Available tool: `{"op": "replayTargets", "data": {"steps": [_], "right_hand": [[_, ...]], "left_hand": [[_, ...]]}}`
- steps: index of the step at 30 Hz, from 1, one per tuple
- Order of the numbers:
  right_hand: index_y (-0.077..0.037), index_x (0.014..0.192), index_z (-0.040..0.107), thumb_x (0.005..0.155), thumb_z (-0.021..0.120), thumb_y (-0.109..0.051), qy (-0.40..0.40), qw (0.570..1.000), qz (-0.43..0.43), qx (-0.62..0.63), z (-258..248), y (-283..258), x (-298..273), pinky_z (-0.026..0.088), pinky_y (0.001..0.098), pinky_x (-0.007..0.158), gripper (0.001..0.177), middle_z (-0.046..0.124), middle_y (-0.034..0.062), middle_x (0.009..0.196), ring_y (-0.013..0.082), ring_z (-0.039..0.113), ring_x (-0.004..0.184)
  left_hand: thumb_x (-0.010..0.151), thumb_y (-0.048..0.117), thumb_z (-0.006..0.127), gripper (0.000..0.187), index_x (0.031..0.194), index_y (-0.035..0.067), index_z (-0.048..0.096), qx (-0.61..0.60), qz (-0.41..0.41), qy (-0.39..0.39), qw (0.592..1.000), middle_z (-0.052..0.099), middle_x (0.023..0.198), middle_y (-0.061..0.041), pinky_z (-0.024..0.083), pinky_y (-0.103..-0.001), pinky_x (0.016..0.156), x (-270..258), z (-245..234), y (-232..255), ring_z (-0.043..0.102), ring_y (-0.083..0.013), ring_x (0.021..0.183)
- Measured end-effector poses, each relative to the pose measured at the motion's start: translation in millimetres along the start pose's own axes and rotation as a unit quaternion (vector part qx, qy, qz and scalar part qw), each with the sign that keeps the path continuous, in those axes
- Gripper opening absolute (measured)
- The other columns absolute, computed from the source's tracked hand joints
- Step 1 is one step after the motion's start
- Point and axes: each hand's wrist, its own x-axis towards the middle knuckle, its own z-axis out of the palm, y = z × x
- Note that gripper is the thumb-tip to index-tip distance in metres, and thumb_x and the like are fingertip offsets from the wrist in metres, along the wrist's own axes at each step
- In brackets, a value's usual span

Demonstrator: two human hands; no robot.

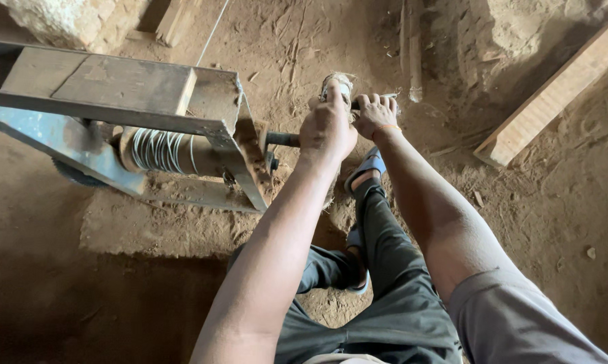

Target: The person winds rope onto a manual wooden winch by rotating the handle with one hand and guiding the rope onto the spool with the other hand.

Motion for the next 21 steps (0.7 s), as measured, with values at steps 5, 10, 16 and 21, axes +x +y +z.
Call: {"op": "replayTargets", "data": {"steps": [5,10,16,21], "right_hand": [[-0.021,0.135,0.059,0.088,0.066,-0.043,0.018,1.0,-0.024,-0.008,5.8,6.2,-7.6,0.022,0.049,0.115,0.052,0.057,0.0137,0.139,0.0354,0.043,0.136],[-0.019,0.137,0.057,0.093,0.06,-0.038,0.004,1.0,-0.006,-0.001,4.1,-1.8,-16.3,0.02,0.0486,0.115,0.048,0.055,0.0173,0.139,0.0364,0.042,0.136],[-0.02,0.139,0.057,0.092,0.057,-0.031,0.006,1.0,-0.009,0.014,9.7,1.6,-17.8,0.021,0.0484,0.117,0.048,0.057,0.0154,0.141,0.0348,0.043,0.138],[-0.018,0.139,0.056,0.089,0.06,-0.035,0.008,1.0,-0.006,0.011,12.2,-0.3,-19.2,0.017,0.0501,0.117,0.053,0.056,0.0161,0.141,0.0358,0.042,0.138]], "left_hand": [[0.079,0.014,0.081,0.079,0.144,0.007,0.035,0.007,-0.003,-0.001,1.0,0.063,0.109,-0.028,0.061,-0.044,0.079,6.4,-2.4,3.9,0.072,-0.0386,0.094],[0.084,0.021,0.08,0.071,0.141,0.011,0.039,0.004,-0.057,-0.054,0.997,0.062,0.111,-0.024,0.062,-0.042,0.075,19.3,-14.7,16.3,0.072,-0.0327,0.094],[0.083,0.023,0.082,0.071,0.139,0.007,0.041,0.026,-0.062,-0.074,0.995,0.062,0.115,-0.023,0.062,-0.041,0.08,24.8,-14.6,17.3,0.07,-0.0325,0.102],[0.08,0.025,0.084,0.067,0.132,0.009,0.045,0.029,-0.051,-0.043,0.997,0.06,0.12,-0.024,0.059,-0.044,0.086,23.1,-18.0,18.3,0.068,-0.0357,0.107]]}}
